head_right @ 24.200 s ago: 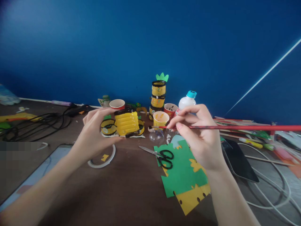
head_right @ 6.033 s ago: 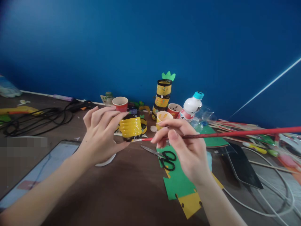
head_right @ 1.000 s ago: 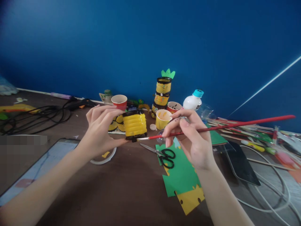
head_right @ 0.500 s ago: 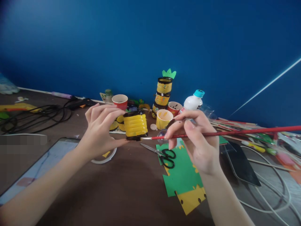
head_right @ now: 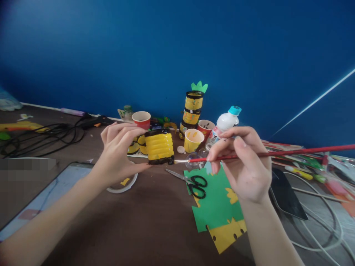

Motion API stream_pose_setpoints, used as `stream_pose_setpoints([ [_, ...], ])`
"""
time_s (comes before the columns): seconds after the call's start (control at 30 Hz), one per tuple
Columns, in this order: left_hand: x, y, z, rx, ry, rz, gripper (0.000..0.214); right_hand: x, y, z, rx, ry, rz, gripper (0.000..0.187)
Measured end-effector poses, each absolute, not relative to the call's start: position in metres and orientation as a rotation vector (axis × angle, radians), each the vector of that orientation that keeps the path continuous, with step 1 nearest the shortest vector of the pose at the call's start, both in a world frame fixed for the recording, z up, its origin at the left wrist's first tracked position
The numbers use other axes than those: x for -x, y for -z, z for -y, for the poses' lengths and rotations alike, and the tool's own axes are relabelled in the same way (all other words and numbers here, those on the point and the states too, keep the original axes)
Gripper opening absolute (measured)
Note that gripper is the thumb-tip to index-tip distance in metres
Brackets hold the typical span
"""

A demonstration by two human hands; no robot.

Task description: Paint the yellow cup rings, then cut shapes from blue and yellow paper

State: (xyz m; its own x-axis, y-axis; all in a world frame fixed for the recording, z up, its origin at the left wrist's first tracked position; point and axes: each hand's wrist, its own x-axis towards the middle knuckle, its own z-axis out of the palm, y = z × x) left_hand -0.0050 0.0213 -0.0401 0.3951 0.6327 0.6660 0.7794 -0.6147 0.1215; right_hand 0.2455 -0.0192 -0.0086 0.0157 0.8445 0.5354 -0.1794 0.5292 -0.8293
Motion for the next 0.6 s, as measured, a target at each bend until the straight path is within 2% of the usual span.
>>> stream_pose_setpoints([
  [0.2, 0.004, 0.039, -0.021, 2.465, 1.061, 1.308, 0.058, -0.242, 0.012, 0.018, 0.616, -0.955, 1.306, 0.016],
  [0.43, 0.004, 0.038, -0.021, 2.466, 1.104, 1.330, 0.058, -0.252, 0.015, 0.013, 0.675, -0.813, 1.220, 0.014],
  [0.6, 0.004, 0.038, -0.021, 2.473, 1.104, 1.336, 0.059, -0.249, 0.016, 0.012, 0.630, -0.903, 1.231, 0.014],
])
